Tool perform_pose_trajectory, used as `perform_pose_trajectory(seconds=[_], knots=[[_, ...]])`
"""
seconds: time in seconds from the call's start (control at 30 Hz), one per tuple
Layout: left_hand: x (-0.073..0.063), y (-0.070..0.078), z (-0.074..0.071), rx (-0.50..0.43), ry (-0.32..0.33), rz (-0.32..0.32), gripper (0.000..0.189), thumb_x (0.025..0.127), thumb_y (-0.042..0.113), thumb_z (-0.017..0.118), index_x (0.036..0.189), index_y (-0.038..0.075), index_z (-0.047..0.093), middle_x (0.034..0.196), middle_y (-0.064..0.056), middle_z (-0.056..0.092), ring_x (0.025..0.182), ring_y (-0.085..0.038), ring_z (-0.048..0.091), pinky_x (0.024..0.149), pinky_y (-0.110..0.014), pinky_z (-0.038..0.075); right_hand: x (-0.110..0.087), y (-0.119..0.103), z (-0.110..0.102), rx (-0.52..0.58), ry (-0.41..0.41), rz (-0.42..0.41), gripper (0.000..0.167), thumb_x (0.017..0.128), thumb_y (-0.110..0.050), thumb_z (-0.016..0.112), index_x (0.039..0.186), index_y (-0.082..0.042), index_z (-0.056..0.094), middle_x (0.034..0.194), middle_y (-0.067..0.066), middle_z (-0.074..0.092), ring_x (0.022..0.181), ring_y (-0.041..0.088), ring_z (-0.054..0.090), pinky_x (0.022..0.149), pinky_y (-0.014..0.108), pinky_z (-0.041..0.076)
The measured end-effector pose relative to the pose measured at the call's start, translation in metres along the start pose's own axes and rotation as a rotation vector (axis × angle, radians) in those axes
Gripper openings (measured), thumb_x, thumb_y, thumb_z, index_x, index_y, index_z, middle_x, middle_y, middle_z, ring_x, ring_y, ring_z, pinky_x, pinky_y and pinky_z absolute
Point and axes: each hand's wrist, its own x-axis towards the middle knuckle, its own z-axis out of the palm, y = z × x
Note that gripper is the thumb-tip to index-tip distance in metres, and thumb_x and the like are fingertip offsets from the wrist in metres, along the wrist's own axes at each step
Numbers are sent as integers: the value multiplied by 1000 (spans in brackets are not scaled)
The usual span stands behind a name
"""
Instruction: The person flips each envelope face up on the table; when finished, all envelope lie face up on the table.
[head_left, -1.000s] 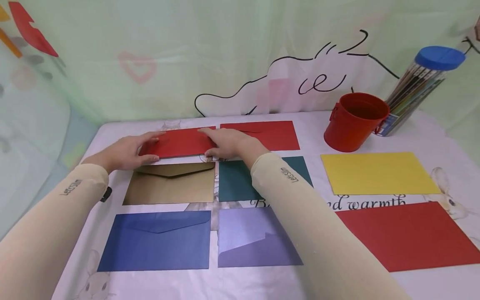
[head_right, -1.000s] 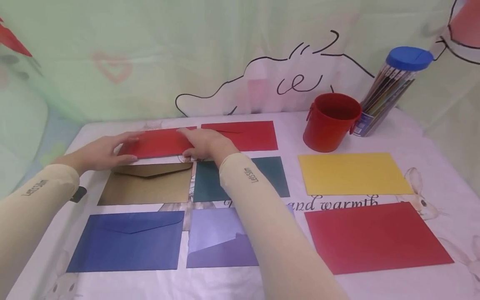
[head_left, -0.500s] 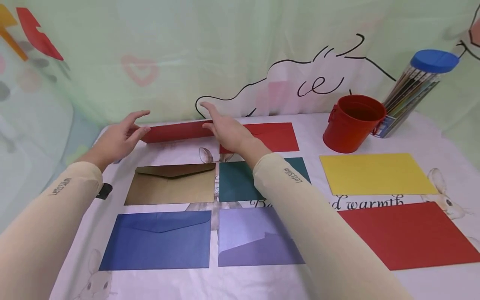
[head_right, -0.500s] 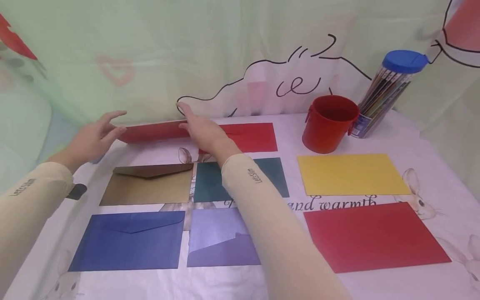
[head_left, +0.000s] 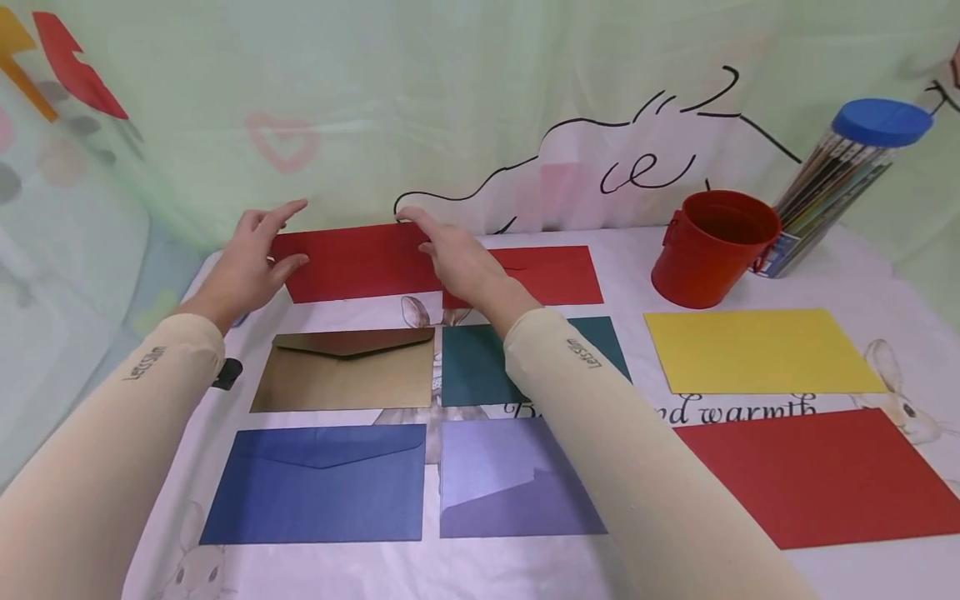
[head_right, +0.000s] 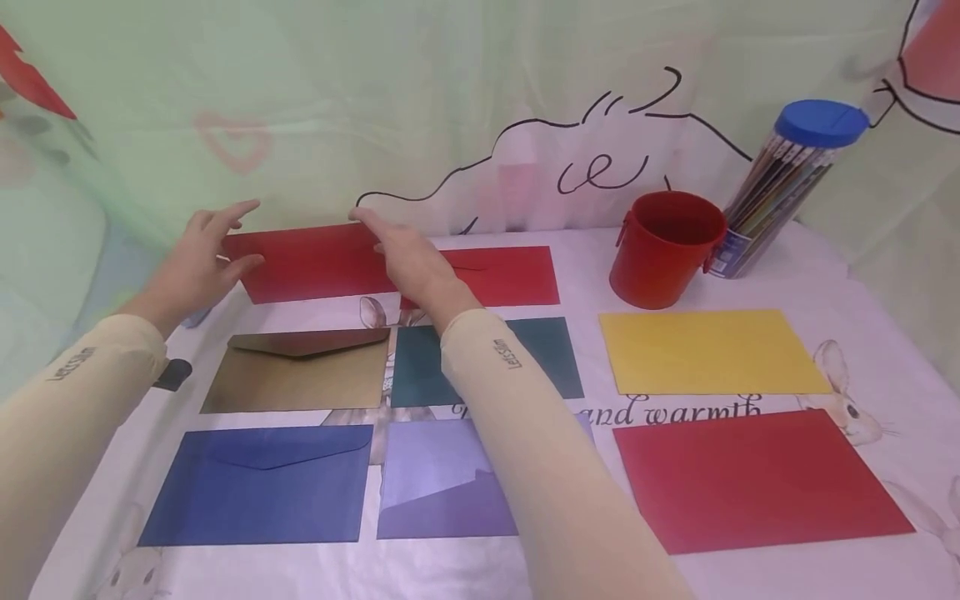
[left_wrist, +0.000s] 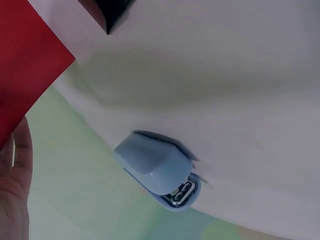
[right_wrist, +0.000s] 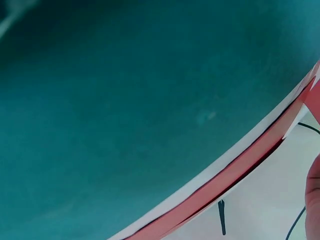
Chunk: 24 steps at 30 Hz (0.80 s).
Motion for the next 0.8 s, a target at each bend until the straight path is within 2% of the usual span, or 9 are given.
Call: perform_pose_trajectory(seconds=[0.1, 0.23, 0.33, 0.43, 0.53, 0.63, 0.8], knots=[[1, -1, 2, -15, 9, -22, 85, 95, 7, 69, 160, 33, 22, 150, -23, 29, 129, -43, 41, 93, -60, 50, 2, -1, 0, 20, 9, 25, 73, 94, -8, 71, 152, -27, 32, 144, 5, 50, 124, 20, 55, 90, 28, 54], [1, -2, 5, -63, 6, -79, 75, 93, 9, 72, 155, 21, 31, 151, -22, 27, 130, -43, 38, 92, -60, 50, 3, 0, 1, 52, 26, 81, 59, 96, -13, 70, 145, -24, 39, 137, 5, 53, 119, 20, 54, 89, 29, 54], [5, -3, 10, -93, -15, -130, 68, 89, 10, 76, 147, 13, 39, 153, -22, 23, 135, -43, 33, 92, -60, 50, 5, 1, 4, 72, 25, 111, 55, 93, -15, 73, 140, -20, 44, 136, 5, 53, 120, 21, 52, 90, 29, 53], [12, -3, 16, -110, -61, -170, 63, 87, 14, 79, 141, 10, 46, 156, -20, 17, 140, -44, 26, 95, -61, 48, 6, 1, 7, 67, 12, 145, 55, 90, -17, 78, 137, -17, 50, 137, 6, 52, 123, 23, 49, 92, 31, 53], [19, 0, 21, -113, -136, -193, 59, 87, 22, 79, 137, 8, 51, 159, -17, 10, 143, -44, 21, 101, -60, 44, 6, 1, 9, 46, -18, 200, 58, 86, -19, 82, 138, -15, 54, 137, 8, 52, 126, 24, 47, 92, 33, 53], [24, 2, 24, -89, -207, -198, 58, 87, 27, 79, 135, 6, 53, 160, -17, 6, 144, -45, 18, 105, -60, 39, 7, 1, 11, 9, -57, 223, 60, 85, -20, 83, 139, -12, 56, 137, 9, 53, 125, 25, 47, 92, 33, 54], [28, 4, 26, -47, -261, -193, 58, 86, 27, 80, 134, 4, 57, 159, -19, 9, 142, -46, 22, 106, -60, 39, 8, -1, 13, -78, -111, 227, 65, 84, -24, 83, 141, -10, 55, 138, 9, 54, 127, 26, 47, 92, 33, 54]])
